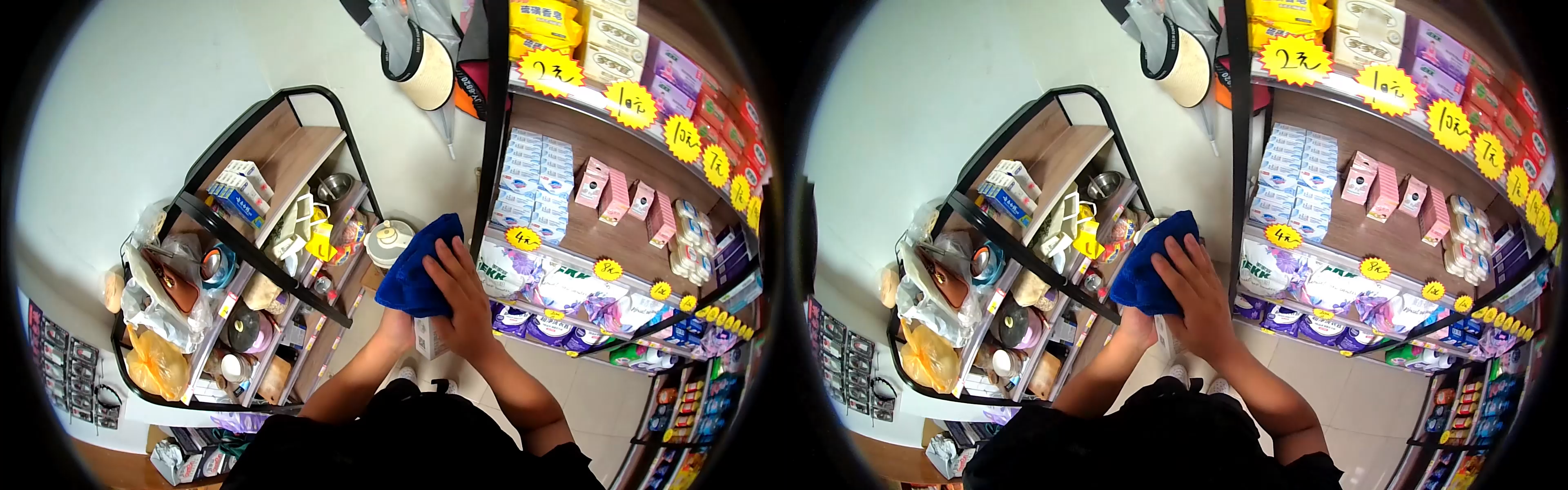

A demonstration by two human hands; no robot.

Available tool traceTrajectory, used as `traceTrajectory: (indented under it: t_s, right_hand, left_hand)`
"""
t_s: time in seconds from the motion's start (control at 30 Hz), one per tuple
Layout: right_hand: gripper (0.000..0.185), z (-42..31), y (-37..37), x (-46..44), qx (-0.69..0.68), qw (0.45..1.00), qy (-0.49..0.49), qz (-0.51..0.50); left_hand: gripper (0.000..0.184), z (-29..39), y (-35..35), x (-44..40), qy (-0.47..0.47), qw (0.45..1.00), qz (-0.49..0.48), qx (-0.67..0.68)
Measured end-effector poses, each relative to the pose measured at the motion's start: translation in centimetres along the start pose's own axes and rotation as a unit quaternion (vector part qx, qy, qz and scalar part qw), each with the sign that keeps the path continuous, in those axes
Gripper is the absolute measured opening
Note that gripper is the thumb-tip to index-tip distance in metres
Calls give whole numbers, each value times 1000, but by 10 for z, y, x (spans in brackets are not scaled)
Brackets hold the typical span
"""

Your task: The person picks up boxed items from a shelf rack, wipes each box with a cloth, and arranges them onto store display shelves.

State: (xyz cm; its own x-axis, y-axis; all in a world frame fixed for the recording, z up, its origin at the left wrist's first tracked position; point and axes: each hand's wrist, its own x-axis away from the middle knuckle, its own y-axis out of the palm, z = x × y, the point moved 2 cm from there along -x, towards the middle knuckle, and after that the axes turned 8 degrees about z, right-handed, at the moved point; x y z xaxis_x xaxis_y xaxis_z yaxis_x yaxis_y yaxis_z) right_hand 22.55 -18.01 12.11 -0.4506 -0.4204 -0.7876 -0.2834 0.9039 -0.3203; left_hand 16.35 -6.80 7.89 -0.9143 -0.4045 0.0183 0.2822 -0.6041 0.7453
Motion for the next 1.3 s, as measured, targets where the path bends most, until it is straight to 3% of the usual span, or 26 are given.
traceTrajectory:
  t_s: [0.13,0.2,0.23,0.33,0.5,0.57,0.6,0.7,0.77,0.83,0.87,0.97,1.03,1.1,1.13,1.3]
  right_hand:
    - [64,-6,-9,25,5,1000,16,-6]
    - [64,-13,-15,42,8,999,28,-20]
    - [64,-17,-16,51,4,999,38,-36]
    - [63,-26,-18,78,42,998,27,-40]
    - [51,-47,-14,108,105,994,-6,-12]
    - [48,-54,-10,114,110,994,-4,8]
    - [44,-59,-6,117,109,994,-3,25]
    - [40,-68,10,127,125,986,44,99]
    - [39,-75,20,130,127,981,51,134]
    - [39,-83,28,134,84,968,128,200]
    - [41,-84,31,137,72,969,132,197]
    - [42,-92,37,142,114,970,133,168]
    - [43,-101,44,149,157,964,141,160]
    - [45,-115,55,152,234,963,98,89]
    - [53,-120,62,156,259,958,100,75]
    - [63,-136,67,164,302,936,159,87]
  left_hand:
    - [59,-7,1,-1,-5,1000,-2,-29]
    - [65,-13,-12,-14,-130,967,-120,183]
    - [70,-10,-10,-17,-160,963,-108,189]
    - [69,-1,-2,-14,-108,994,15,27]
    - [69,-10,-19,-26,-107,994,-7,18]
    - [70,-11,-22,-29,-136,982,-69,110]
    - [74,-11,-19,-28,-153,983,-25,96]
    - [77,3,-2,-9,-186,980,-15,63]
    - [74,-5,-20,-8,-197,977,-21,76]
    - [71,-2,-34,-10,-101,987,-34,-123]
    - [58,-4,-41,-10,-139,988,-29,-53]
    - [49,-6,-53,-7,-192,977,-83,47]
    - [48,-9,-58,-3,-227,966,-103,64]
    - [46,-12,-63,5,-274,948,-130,98]
    - [48,-17,-67,6,-273,942,-164,105]
    - [41,-30,-62,16,-288,937,-184,77]
